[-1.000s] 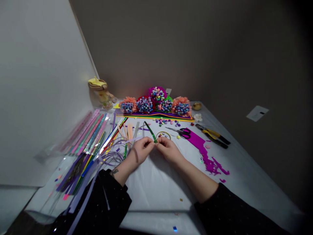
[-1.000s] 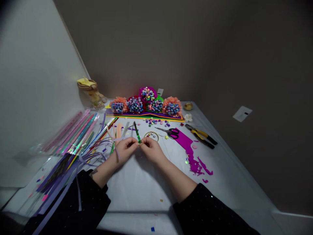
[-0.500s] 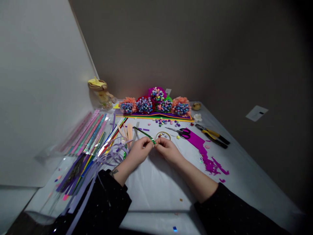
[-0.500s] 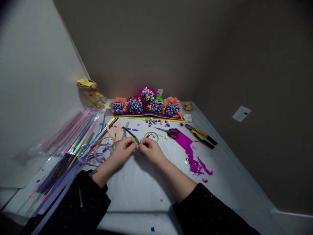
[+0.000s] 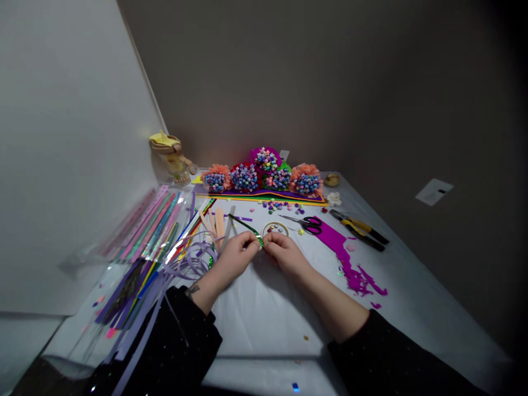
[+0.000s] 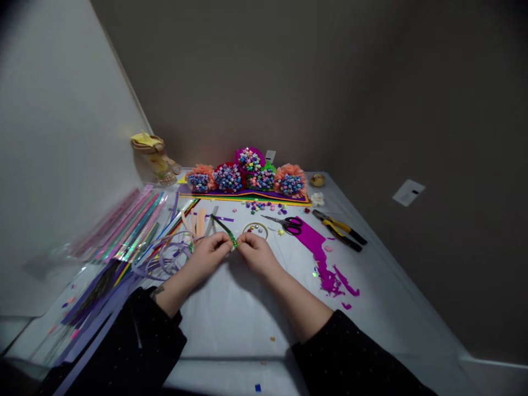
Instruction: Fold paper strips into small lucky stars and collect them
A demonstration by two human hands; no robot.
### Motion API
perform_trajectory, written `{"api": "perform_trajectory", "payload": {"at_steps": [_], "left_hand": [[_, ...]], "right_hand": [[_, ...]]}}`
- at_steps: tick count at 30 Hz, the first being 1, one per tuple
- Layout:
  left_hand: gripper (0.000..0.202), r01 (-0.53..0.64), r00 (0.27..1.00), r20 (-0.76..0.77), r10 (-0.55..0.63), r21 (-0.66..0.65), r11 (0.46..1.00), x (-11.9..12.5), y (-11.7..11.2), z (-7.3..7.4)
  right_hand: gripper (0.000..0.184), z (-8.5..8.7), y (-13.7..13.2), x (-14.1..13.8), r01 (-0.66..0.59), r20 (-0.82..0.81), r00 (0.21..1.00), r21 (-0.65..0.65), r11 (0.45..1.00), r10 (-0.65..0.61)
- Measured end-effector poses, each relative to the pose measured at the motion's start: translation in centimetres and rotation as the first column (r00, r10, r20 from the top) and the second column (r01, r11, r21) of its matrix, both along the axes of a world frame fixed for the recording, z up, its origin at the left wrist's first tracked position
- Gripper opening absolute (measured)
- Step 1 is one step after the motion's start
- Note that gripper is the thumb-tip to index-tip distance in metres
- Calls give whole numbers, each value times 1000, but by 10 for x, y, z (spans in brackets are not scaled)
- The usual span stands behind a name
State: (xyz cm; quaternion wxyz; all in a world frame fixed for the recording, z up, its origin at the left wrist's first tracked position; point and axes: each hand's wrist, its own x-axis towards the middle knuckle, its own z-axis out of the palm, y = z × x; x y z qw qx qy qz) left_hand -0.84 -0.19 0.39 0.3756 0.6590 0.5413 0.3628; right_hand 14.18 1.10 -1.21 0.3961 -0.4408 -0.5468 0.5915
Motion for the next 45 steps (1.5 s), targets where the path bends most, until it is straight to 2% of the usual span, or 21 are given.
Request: {"api": "perform_trajectory", "payload": {"at_steps": [10, 14, 21, 26, 30, 36, 41, 45], "left_hand": [[12, 59, 998, -28, -59, -2, 998, -1, -1, 7], [13, 75, 997, 12, -75, -5, 997, -3, -1, 7], [13, 99, 995, -32, -99, -6, 995, -5, 0, 7], [17, 79, 996, -52, -78, 23, 997, -5, 0, 5], [16, 102, 992, -78, -100, 22, 995, -5, 0, 5], [17, 28, 999, 17, -27, -11, 1000, -8, 3, 2], [19, 104, 993, 68, -101, -56, 993, -7, 2, -3], [20, 107, 991, 90, -101, -69, 992, -6, 1, -3]], "right_hand": [[12, 2, 1, 3, -20, 7, 1000, 16, 1000, 20], [13, 3, 1, 4, -20, -10, 1000, -6, 1000, 20], [16, 0, 3, 4, -46, -1, 999, 11, 999, 46], [16, 3, 1, 3, -51, -43, 998, -36, 998, 50], [17, 3, 1, 4, -54, 2, 999, -15, 998, 54], [20, 4, 1, 5, -12, -46, 999, -28, 1000, 11], [20, 4, 1, 6, 6, -80, 997, -33, 999, -8], [20, 1, 2, 7, 19, -56, 998, 6, 1000, -19]]}}
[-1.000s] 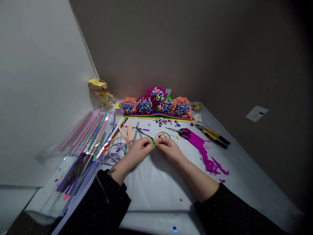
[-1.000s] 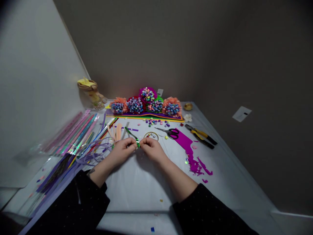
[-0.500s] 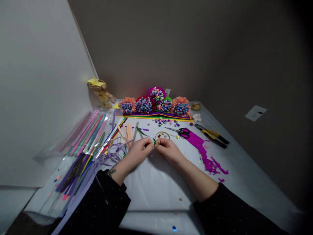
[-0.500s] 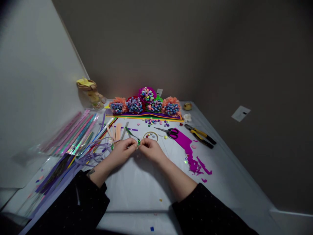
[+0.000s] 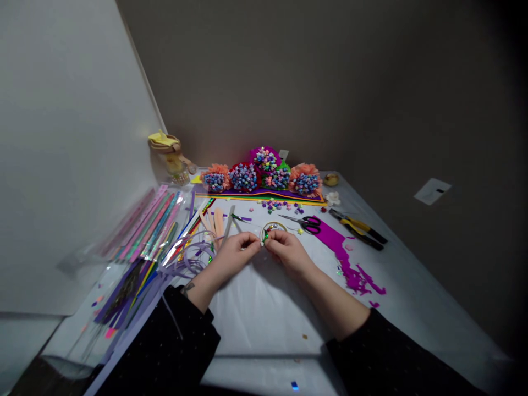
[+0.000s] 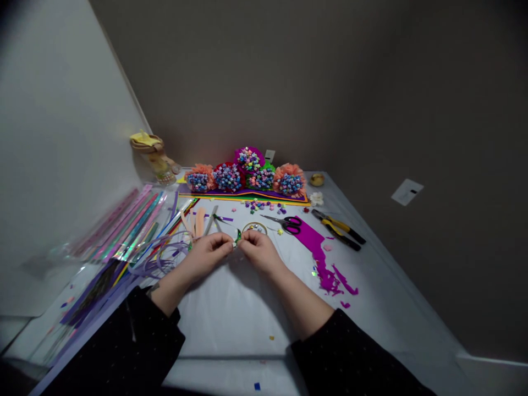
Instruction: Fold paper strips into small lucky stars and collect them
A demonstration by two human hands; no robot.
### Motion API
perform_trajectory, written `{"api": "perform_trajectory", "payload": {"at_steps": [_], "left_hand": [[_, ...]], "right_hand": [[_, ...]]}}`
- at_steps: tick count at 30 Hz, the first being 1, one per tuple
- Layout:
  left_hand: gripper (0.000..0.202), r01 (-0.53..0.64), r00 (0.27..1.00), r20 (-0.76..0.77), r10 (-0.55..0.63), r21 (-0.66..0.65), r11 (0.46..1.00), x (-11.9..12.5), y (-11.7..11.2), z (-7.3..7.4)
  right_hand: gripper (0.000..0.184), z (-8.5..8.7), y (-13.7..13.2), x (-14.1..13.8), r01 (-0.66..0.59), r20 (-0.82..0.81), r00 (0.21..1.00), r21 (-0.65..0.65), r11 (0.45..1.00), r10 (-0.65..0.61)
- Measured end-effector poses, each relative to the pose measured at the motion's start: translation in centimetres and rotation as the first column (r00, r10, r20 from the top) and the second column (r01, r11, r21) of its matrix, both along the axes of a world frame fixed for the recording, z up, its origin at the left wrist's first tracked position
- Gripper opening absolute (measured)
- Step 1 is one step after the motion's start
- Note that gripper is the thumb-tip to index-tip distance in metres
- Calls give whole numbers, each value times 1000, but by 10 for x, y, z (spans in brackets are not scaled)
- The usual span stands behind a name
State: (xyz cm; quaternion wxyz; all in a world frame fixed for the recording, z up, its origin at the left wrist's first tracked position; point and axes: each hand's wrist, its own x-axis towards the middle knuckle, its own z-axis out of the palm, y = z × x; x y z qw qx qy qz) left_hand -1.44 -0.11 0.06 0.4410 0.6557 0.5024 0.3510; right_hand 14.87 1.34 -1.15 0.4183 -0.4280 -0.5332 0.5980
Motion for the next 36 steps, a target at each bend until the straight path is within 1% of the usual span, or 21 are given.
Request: {"api": "perform_trajectory", "payload": {"at_steps": [3, 8, 11, 15, 18, 23, 28, 32, 34, 36], "left_hand": [[19, -15, 1000, 4, 15, 13, 1000, 0, 0, 1], [17, -22, 999, -32, 24, 44, 999, 1, -1, 4], [15, -23, 998, -51, 27, 77, 997, 1, -1, 6], [12, -51, 991, -119, 67, 132, 990, 2, -1, 7], [13, -49, 988, -138, 70, 155, 987, 2, -1, 6], [20, -62, 992, -103, 74, 119, 991, 2, -1, 6], [14, -70, 974, -199, 112, 208, 976, 3, 0, 4], [13, -70, 962, -244, 125, 220, 973, 3, -1, 2], [14, -65, 965, -236, 117, 216, 974, 3, -2, 3], [14, -74, 974, -196, 113, 198, 977, 3, -2, 4]], "right_hand": [[19, -2, 1, 0, 1, 33, 999, 48, 999, -3], [19, -4, 2, 0, -2, 74, 997, 110, 994, -6], [20, -2, 1, 0, -18, 70, 998, 103, 995, 11], [21, 2, -1, -1, -31, 79, 997, 88, 996, 24], [21, 2, 0, -2, -19, 142, 990, 117, 993, 2], [21, -1, 2, -1, -3, 165, 986, 142, 990, -20], [18, 1, 1, -2, -6, 233, 972, 204, 979, -42], [15, 3, -1, -3, -7, 267, 962, 232, 973, -57], [15, 3, -1, -3, -12, 268, 962, 228, 974, -51], [16, 2, -1, -3, 1, 249, 967, 214, 977, -56]]}}
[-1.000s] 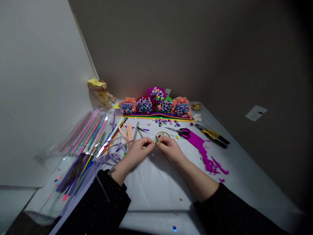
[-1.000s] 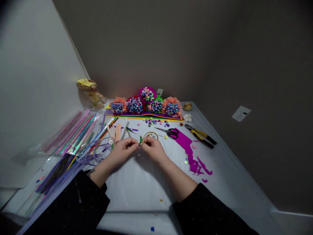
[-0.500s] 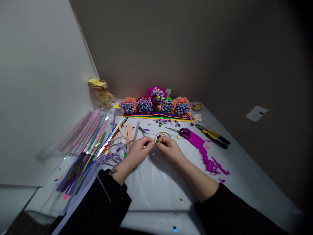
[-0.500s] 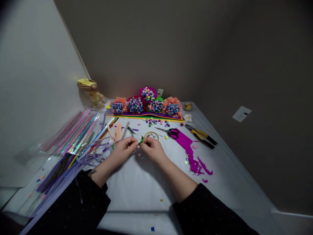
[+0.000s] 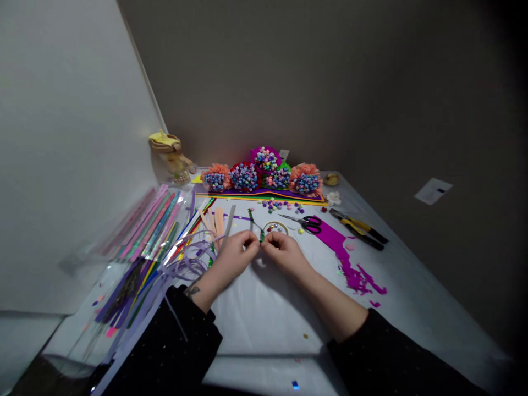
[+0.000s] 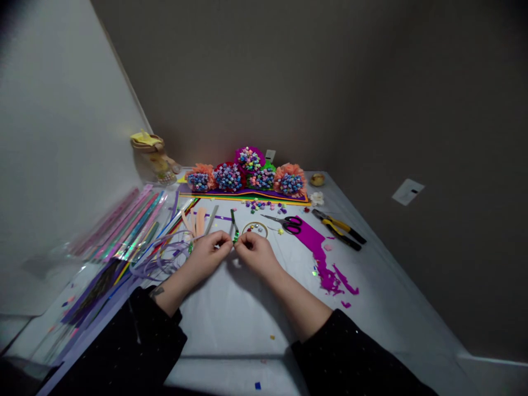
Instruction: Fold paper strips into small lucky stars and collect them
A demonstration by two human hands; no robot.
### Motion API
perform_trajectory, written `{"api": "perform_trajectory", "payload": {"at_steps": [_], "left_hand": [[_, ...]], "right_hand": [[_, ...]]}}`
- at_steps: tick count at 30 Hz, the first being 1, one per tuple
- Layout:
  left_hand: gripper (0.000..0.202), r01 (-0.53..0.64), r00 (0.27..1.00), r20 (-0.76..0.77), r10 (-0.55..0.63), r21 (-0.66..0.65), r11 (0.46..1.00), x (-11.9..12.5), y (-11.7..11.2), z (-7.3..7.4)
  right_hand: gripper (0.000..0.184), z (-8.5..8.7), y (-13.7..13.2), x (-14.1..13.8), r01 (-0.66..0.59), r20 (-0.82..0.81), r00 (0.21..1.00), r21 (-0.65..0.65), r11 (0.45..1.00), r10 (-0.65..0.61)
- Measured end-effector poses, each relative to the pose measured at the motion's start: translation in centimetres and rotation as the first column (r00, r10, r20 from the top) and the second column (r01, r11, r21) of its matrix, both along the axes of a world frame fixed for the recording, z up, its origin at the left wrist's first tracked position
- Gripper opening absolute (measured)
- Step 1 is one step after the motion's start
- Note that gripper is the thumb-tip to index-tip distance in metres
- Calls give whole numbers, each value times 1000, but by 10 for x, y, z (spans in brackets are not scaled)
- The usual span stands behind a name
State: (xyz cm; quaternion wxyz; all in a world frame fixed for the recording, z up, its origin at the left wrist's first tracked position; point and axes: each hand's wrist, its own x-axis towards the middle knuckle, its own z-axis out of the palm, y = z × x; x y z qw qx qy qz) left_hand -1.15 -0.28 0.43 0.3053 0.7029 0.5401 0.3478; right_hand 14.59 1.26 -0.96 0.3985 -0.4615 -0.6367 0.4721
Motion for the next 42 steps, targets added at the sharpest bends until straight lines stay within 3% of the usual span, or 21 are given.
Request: {"api": "perform_trajectory", "payload": {"at_steps": [5, 15, 20, 24, 42], "left_hand": [[14, -26, 995, 96, 32, -62, 998, -1, 0, 5], [16, 2, 993, 118, 6, -65, 998, 0, 0, 3], [14, -52, 997, 65, 52, 7, 999, -1, 0, 2], [13, -40, 999, 24, 38, 94, 995, -2, 0, 0], [11, 10, 1000, -26, -6, 130, 991, -1, -2, 0]], "right_hand": [[19, -5, 3, 3, 74, -81, 994, 4, 997, -74], [18, 1, -1, 1, 4, -30, 1000, 33, 999, -3], [13, 6, -8, 1, 133, 30, 988, 301, 944, -149], [11, 9, -12, 1, 102, 73, 986, 441, 892, -149], [10, 6, -8, 1, 31, 119, 990, 377, 926, -81]]}}
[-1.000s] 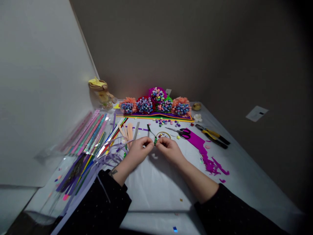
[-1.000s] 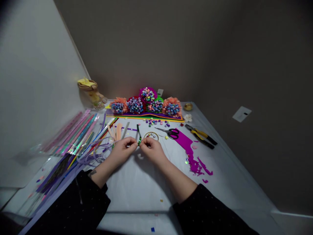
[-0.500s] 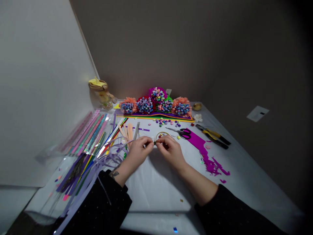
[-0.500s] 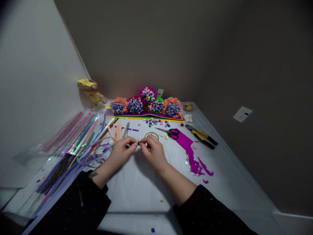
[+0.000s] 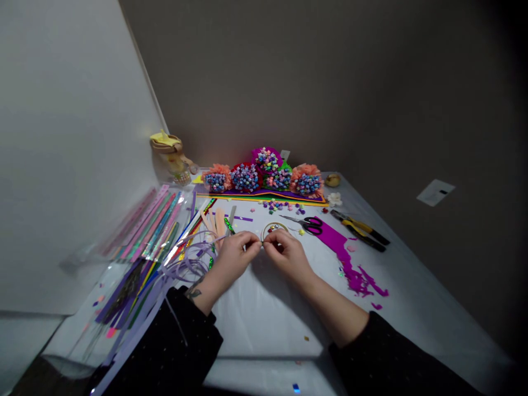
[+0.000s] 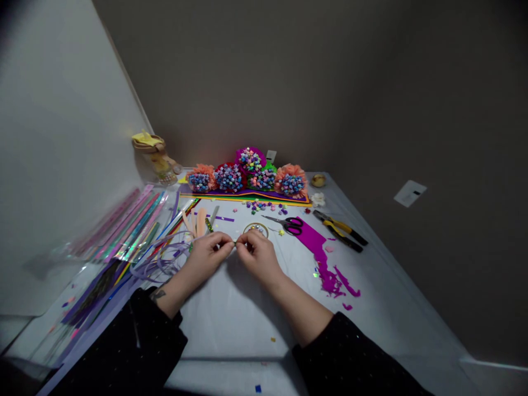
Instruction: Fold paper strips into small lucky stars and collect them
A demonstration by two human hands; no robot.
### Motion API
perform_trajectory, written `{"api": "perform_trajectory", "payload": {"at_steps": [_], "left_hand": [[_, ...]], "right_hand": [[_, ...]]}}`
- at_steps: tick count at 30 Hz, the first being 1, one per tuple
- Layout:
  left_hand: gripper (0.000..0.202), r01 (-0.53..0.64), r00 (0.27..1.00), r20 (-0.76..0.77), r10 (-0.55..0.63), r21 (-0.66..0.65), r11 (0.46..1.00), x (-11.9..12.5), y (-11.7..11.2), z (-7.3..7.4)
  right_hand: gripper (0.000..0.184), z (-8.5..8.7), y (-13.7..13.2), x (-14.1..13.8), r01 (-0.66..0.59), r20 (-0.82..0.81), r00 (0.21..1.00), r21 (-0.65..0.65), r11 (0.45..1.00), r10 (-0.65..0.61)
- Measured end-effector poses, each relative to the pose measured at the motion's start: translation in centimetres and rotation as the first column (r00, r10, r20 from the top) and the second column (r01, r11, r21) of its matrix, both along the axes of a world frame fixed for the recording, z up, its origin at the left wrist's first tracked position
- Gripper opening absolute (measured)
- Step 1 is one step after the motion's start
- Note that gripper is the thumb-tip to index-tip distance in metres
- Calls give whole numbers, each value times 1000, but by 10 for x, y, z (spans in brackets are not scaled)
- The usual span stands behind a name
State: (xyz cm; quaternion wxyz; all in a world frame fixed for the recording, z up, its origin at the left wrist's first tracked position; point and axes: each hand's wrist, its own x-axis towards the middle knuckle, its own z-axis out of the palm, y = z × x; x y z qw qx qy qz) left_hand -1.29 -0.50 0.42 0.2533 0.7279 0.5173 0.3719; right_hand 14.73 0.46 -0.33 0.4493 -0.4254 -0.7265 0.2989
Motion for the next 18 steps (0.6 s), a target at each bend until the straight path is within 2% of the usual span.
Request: {"api": "perform_trajectory", "payload": {"at_steps": [4, 7, 9, 12, 18], "left_hand": [[11, 8, 1000, 2, -8, -20, 1000, 0, 1, -2], [11, -30, 999, 32, 32, -59, 998, -1, 1, -2], [16, -40, 999, 33, 42, -64, 997, -1, 1, -1], [11, -19, 1000, -15, 19, -18, 1000, -2, 1, 2], [12, -22, 996, -90, 23, 5, 1000, -2, 1, 3]], "right_hand": [[10, -2, 2, 0, -21, -26, 999, -72, 997, 20], [11, -3, 3, 0, -45, -63, 997, -128, 991, 37], [11, -3, 3, 0, -65, -78, 995, -131, 989, 55], [11, -2, 3, 0, -80, -86, 994, -113, 990, 71], [10, -4, 3, 1, -48, -78, 996, -117, 992, 39]]}}
